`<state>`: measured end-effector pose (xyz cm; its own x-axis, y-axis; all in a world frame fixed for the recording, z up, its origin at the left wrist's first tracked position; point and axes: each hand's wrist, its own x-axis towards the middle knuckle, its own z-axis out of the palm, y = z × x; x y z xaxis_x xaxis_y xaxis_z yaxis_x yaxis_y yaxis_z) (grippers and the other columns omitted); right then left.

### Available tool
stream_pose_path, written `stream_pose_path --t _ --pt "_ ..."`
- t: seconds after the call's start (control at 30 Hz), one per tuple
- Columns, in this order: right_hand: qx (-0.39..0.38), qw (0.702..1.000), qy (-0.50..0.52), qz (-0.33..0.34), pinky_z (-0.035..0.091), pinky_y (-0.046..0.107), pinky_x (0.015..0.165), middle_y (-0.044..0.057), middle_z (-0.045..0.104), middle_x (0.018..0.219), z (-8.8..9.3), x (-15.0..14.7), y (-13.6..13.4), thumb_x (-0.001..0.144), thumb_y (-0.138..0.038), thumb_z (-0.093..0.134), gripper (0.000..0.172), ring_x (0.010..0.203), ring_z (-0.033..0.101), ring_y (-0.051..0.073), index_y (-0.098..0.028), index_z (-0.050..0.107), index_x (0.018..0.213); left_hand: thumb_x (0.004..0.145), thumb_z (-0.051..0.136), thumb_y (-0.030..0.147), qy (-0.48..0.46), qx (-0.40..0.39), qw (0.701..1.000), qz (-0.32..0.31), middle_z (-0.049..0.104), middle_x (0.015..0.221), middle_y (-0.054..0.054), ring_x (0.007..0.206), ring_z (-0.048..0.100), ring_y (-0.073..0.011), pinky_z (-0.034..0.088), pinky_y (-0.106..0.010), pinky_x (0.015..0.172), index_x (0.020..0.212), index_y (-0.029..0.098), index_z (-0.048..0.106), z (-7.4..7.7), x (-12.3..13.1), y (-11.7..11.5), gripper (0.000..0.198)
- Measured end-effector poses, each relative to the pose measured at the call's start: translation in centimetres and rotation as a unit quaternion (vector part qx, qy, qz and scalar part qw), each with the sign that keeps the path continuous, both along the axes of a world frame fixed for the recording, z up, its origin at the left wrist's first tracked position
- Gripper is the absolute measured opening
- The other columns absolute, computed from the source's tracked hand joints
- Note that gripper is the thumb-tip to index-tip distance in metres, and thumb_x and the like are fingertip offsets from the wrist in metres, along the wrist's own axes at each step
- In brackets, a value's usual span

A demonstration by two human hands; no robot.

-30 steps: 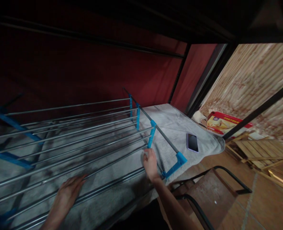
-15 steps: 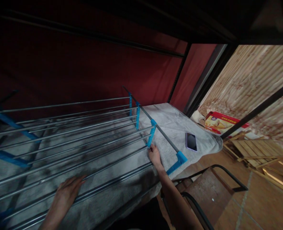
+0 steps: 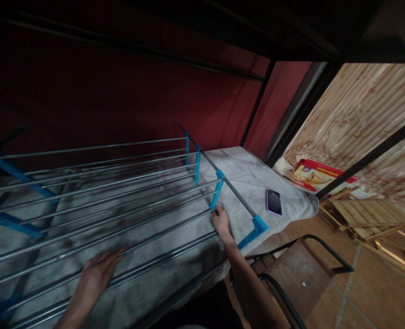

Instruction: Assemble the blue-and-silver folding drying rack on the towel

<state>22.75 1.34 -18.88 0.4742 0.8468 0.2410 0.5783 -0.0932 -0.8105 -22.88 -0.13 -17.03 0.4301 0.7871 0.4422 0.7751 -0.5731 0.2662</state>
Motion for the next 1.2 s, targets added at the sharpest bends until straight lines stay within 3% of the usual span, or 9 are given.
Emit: stream_pose_path --t 0.17,0.37,0.63,0.87,1.2 --pt "-0.005 1.0 0.008 -0.012 0.049 0.035 0.086 0.009 0.067 0.09 0.0 -0.2 -0.2 0.074 -0.027 0.047 0.033 0.086 0.059 0.022 -0.016 0.069 0.096 0.1 0.034 0.047 -0.006 0.018 1.0 0.008 0.074 0.093 -0.006 0.082 0.068 -0.0227 0.052 -0.035 0.07 0.107 0.02 0.074 0.0 0.1 -0.1 0.048" --pt "-0.009 1.0 0.012 -0.021 0.048 0.037 0.089 0.01 0.065 0.095 -0.1 -0.5 -0.3 0.076 -0.027 0.047 0.037 0.089 0.059 0.023 -0.015 0.068 0.102 0.098 0.038 0.043 -0.008 -0.015 1.0 0.001 0.073 0.093 -0.006 0.084 0.068 -0.0224 0.053 -0.034 0.073 0.108 0.021 0.073 0.6 0.0 0.2 0.043" --pt "-0.011 1.0 0.017 -0.018 0.048 0.035 0.085 0.008 0.065 0.089 0.2 -0.5 -0.2 0.076 -0.027 0.046 0.031 0.085 0.058 0.022 -0.017 0.068 0.096 0.099 0.036 0.044 0.002 0.02 1.0 0.0 0.073 0.092 -0.006 0.081 0.068 -0.0222 0.052 -0.034 0.072 0.107 0.021 0.074 -0.4 -0.3 0.4 0.045" --pt "-0.013 1.0 0.015 -0.021 0.048 0.033 0.085 0.007 0.065 0.088 0.4 -0.7 -0.1 0.075 -0.026 0.046 0.031 0.085 0.058 0.021 -0.017 0.068 0.095 0.098 0.037 0.045 0.004 -0.001 1.0 0.0 0.074 0.098 -0.006 0.087 0.068 -0.0235 0.053 -0.036 0.075 0.109 0.022 0.073 -0.6 -0.3 0.1 0.044" --pt "-0.027 0.999 0.011 -0.034 0.048 0.038 0.089 0.011 0.065 0.094 0.4 -1.0 -0.1 0.075 -0.025 0.046 0.033 0.089 0.058 0.024 -0.015 0.068 0.099 0.098 0.036 0.045 -0.001 -0.019 1.0 0.017 0.074 0.094 -0.007 0.084 0.068 -0.0227 0.052 -0.034 0.071 0.11 0.022 0.073 0.4 -0.2 0.3 0.045"
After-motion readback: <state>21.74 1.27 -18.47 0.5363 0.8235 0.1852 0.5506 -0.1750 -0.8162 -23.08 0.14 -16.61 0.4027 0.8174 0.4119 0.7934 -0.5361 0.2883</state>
